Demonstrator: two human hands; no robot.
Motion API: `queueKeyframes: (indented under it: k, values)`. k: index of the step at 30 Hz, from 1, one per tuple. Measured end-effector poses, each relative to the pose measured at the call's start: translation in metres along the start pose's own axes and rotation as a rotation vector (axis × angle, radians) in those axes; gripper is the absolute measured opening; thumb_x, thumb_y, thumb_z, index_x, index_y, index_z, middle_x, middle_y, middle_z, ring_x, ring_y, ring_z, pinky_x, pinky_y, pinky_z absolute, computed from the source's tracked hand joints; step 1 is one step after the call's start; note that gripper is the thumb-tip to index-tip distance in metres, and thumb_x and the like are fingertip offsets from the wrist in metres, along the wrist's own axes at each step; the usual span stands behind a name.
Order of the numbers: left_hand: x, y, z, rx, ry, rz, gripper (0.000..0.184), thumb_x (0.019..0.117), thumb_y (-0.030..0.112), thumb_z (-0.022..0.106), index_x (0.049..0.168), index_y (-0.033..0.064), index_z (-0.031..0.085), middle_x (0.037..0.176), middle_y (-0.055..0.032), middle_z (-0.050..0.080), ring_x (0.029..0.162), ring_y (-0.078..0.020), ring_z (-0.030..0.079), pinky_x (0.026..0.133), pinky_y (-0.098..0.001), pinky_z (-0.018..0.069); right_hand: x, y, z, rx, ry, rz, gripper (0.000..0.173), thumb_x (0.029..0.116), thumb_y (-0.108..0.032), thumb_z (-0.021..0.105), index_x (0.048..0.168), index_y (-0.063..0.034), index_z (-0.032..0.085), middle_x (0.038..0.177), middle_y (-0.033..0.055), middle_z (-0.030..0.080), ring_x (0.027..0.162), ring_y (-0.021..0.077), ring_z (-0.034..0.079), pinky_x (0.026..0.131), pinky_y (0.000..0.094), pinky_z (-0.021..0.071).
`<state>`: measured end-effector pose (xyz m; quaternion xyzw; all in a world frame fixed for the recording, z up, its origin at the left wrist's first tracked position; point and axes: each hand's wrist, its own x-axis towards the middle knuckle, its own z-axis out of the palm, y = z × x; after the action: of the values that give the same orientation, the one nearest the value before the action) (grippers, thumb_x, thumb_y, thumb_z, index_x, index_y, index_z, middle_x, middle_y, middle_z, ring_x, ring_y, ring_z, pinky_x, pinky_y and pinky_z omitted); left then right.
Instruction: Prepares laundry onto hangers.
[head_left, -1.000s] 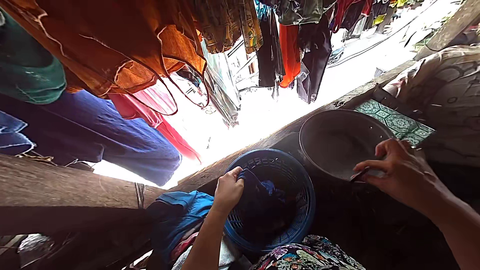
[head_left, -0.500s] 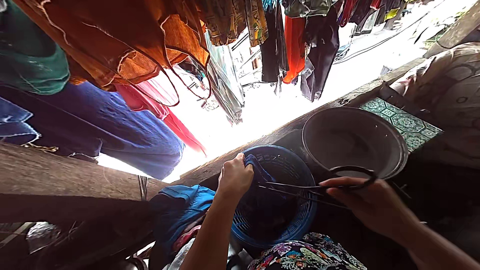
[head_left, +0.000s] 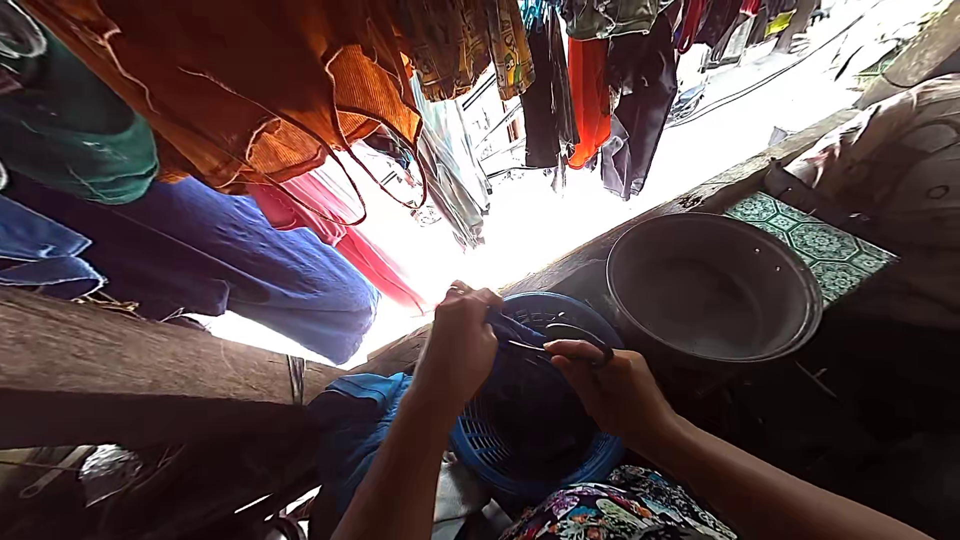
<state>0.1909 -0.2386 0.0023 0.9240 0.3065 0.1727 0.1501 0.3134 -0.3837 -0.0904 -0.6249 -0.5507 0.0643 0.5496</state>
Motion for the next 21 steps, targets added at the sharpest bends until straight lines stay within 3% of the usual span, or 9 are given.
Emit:
queueKeyframes:
  k: [5,9,11,13,14,15,17,20,21]
  values:
    - [-0.007,0.021,-0.007,0.058,-0.173,0.192,0.029,0.0833,-0.005,0.072,0.108,0.0093,0.073,0.107,-0.0131,0.064,0.086,-0.0285,0.068,0.068,-0.0478,0.0579,0.008,0.008,0.033,0.292,0.127,0.023,0.020,0.1009,-0.009,0.058,0.111,-0.0023,0.073,0.078,0.0000,0.069,0.059,-0.0021,0.056,0.057,0.0153,0.0491]
    - [0.002,-0.004,-0.048,0.292,-0.172,0.377,0.054,0.0749,0.022,0.086,0.127,0.0219,0.072,0.127,-0.0088,0.065,0.112,-0.0389,0.059,0.079,-0.0605,0.0506,0.019,-0.004,0.013,0.495,0.159,0.078,0.024,0.1066,-0.015,0.052,0.121,-0.0070,0.070,0.079,-0.0039,0.063,0.059,-0.0014,0.051,0.056,0.0152,0.0465]
    - [0.012,-0.010,-0.062,0.417,-0.023,0.542,0.036,0.0828,0.034,0.081,0.116,0.0207,0.077,0.124,-0.0112,0.069,0.119,-0.0467,0.056,0.087,-0.0704,0.0390,0.024,-0.011,0.009,0.629,0.130,0.086,0.022,0.1068,-0.015,0.052,0.120,-0.0111,0.069,0.073,-0.0049,0.059,0.055,-0.0016,0.049,0.052,0.0136,0.0448]
    - [0.025,-0.016,-0.072,0.425,-0.010,0.666,0.014,0.0886,0.029,0.072,0.096,0.0192,0.076,0.098,-0.0059,0.074,0.117,-0.0432,0.062,0.100,-0.0805,0.0276,0.027,-0.019,0.008,0.725,0.048,0.059,0.022,0.1067,-0.014,0.051,0.120,-0.0102,0.068,0.074,-0.0018,0.062,0.060,0.0021,0.058,0.059,0.0171,0.0525]
    - [0.028,-0.019,-0.078,0.431,-0.078,0.693,0.007,0.0905,0.027,0.070,0.092,0.0200,0.073,0.087,-0.0016,0.072,0.105,-0.0355,0.069,0.098,-0.0789,0.0351,0.028,-0.022,0.009,0.755,0.023,0.049,0.022,0.1068,-0.014,0.051,0.119,-0.0094,0.068,0.075,-0.0009,0.063,0.064,0.0034,0.060,0.062,0.0183,0.0537]
    - [0.031,-0.022,-0.084,0.440,-0.159,0.710,0.006,0.0928,0.028,0.068,0.092,0.0224,0.070,0.080,0.0036,0.067,0.088,-0.0235,0.070,0.088,-0.0647,0.0490,0.030,-0.024,0.008,0.777,0.000,0.055,0.022,0.1069,-0.016,0.051,0.118,-0.0093,0.069,0.076,-0.0007,0.063,0.067,0.0042,0.061,0.064,0.0190,0.0539]
    - [0.036,-0.028,-0.094,0.366,-0.223,0.771,0.013,0.0956,0.028,0.061,0.089,0.0211,0.070,0.075,0.0057,0.062,0.073,-0.0136,0.066,0.070,-0.0423,0.0544,0.036,-0.024,0.001,0.838,-0.098,0.067,0.023,0.1068,-0.022,0.053,0.118,-0.0118,0.069,0.085,-0.0029,0.067,0.076,0.0033,0.064,0.071,0.0203,0.0564]
    - [0.032,-0.025,-0.115,0.290,-0.064,0.835,0.024,0.1005,0.024,0.052,0.088,0.0144,0.070,0.078,-0.0006,0.064,0.078,-0.0170,0.065,0.072,-0.0390,0.0527,0.052,-0.011,-0.018,1.043,-0.510,0.075,0.050,0.0999,-0.051,0.055,0.138,-0.0183,0.061,0.124,-0.0063,0.067,0.105,0.0006,0.062,0.085,0.0201,0.0537]
    - [0.030,-0.024,-0.124,0.257,-0.001,0.828,0.025,0.1014,0.024,0.053,0.091,0.0116,0.072,0.082,-0.0032,0.067,0.083,-0.0176,0.067,0.077,-0.0394,0.0537,0.058,0.001,-0.019,1.102,-0.632,0.102,0.065,0.0963,-0.065,0.053,0.144,-0.0209,0.057,0.127,-0.0078,0.066,0.100,-0.0039,0.061,0.078,0.0153,0.0520]
